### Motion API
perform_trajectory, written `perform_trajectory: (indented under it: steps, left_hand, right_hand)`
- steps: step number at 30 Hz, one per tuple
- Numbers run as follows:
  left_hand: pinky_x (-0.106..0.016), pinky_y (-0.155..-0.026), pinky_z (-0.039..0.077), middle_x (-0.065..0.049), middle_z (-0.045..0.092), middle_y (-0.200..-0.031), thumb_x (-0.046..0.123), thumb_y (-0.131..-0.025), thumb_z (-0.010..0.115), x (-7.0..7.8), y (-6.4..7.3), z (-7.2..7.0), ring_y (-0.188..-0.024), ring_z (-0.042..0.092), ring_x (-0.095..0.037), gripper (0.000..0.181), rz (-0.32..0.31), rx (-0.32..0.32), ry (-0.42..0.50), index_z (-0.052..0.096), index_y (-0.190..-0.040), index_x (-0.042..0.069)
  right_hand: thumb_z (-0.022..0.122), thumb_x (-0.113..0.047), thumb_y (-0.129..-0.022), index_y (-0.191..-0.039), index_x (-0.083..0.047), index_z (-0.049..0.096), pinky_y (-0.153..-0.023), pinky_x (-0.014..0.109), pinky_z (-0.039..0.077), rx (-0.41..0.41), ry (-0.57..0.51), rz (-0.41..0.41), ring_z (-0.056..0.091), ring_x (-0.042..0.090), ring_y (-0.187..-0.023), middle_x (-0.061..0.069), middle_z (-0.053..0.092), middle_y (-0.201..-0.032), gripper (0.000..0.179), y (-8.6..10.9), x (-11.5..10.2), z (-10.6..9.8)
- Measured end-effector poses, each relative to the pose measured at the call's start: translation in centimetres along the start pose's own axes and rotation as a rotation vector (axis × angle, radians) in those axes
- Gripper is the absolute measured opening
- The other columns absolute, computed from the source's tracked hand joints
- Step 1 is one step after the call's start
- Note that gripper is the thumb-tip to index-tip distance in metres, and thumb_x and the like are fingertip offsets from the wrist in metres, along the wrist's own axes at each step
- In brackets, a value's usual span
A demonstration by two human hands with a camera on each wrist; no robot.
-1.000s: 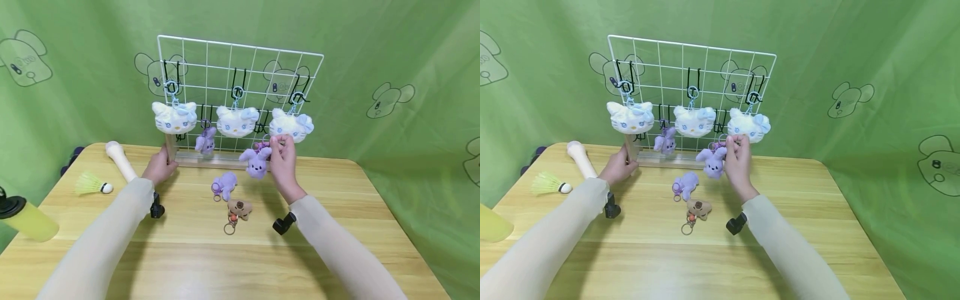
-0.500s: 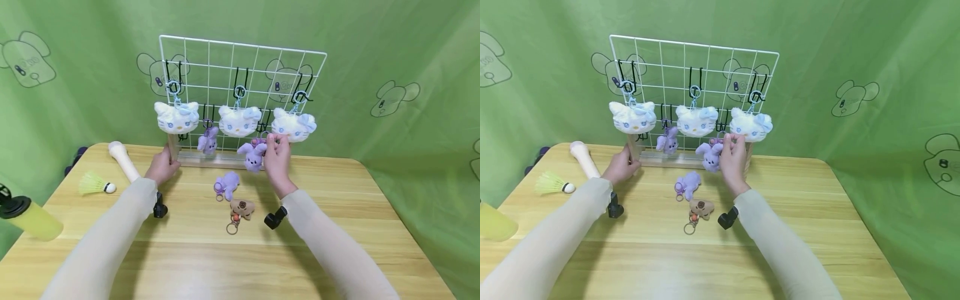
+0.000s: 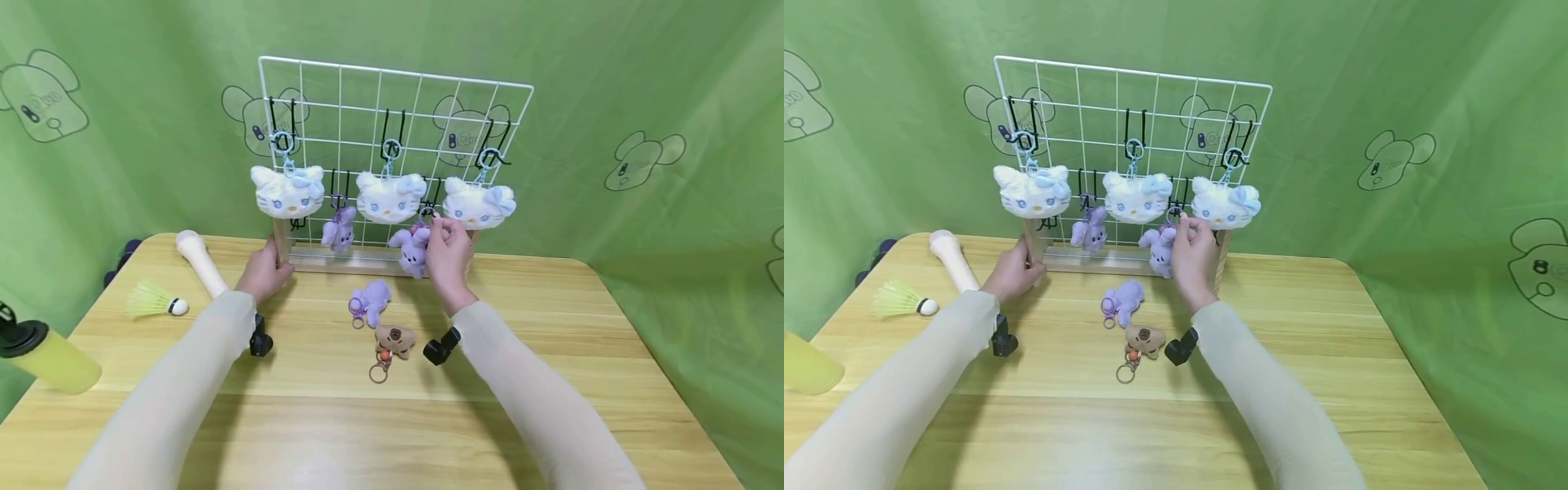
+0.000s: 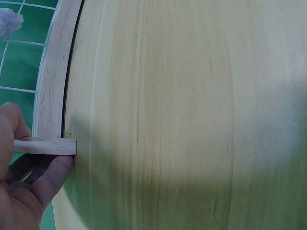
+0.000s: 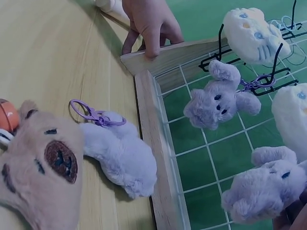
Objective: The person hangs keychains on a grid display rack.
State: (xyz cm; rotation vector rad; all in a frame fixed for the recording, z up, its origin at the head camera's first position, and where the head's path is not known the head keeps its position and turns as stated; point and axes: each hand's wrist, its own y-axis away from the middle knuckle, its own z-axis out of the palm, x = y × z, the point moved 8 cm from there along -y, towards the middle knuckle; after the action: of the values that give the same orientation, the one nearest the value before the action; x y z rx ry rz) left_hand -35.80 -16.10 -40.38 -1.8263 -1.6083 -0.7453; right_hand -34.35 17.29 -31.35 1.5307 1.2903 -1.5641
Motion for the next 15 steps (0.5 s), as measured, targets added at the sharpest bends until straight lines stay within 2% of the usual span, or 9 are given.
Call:
perform_trajectory:
  steps: [3, 5, 7, 11, 15]
  left_hand:
    - [-0.059, -0.108, 0.057, -0.041, 0.049, -0.148, 0.006, -0.101, 0.057, 0.0, 0.0, 0.0, -0.128, 0.060, -0.055, 0.070, -0.002, -0.002, 0.005, 0.022, -0.160, -0.007]
    - [-0.059, -0.107, 0.058, -0.041, 0.050, -0.148, 0.006, -0.101, 0.057, 0.0, 0.1, 0.0, -0.127, 0.060, -0.054, 0.070, -0.003, 0.001, 0.004, 0.022, -0.160, -0.007]
    - [-0.058, -0.105, 0.059, -0.041, 0.051, -0.147, 0.006, -0.101, 0.057, 0.0, 0.1, 0.0, -0.125, 0.062, -0.054, 0.069, -0.001, 0.002, 0.002, 0.023, -0.159, -0.008]
    - [-0.059, -0.106, 0.058, -0.041, 0.051, -0.147, 0.006, -0.101, 0.058, 0.1, 0.2, 0.0, -0.126, 0.061, -0.053, 0.069, 0.002, 0.005, -0.003, 0.024, -0.159, -0.008]
    - [-0.058, -0.103, 0.060, -0.041, 0.052, -0.146, 0.007, -0.101, 0.057, 0.0, 0.1, 0.0, -0.123, 0.063, -0.053, 0.068, -0.005, 0.004, -0.010, 0.024, -0.159, -0.008]
  right_hand:
    - [0.054, -0.022, -0.109, -0.115, 0.002, 0.068, -0.046, 0.014, 0.039, 0.002, 0.036, 0.012, 0.050, -0.003, -0.055, 0.000, 0.067, -0.070, 0.028, -0.1, 0.1, 0.3]
    - [0.054, -0.020, -0.109, -0.115, 0.002, 0.068, -0.043, 0.014, 0.033, 0.001, 0.030, 0.019, 0.044, 0.000, -0.052, -0.011, 0.054, -0.065, 0.026, -0.1, 0.3, 0.5]
    - [0.055, -0.024, -0.109, -0.113, -0.002, 0.067, -0.042, 0.015, 0.032, 0.010, 0.047, 0.028, 0.043, 0.001, -0.051, -0.010, 0.057, -0.067, 0.025, -0.1, 0.5, 0.6]
    - [0.057, -0.025, -0.108, -0.107, -0.006, 0.065, -0.043, 0.013, 0.040, 0.055, -0.028, 0.023, 0.052, -0.001, -0.054, -0.009, 0.064, -0.074, 0.021, -0.4, 0.9, 1.0]
    - [0.057, -0.016, -0.107, -0.102, -0.004, 0.063, -0.053, 0.012, 0.051, 0.079, -0.161, -0.010, 0.060, -0.003, -0.064, -0.006, 0.066, -0.080, 0.014, -0.7, 1.0, 1.4]
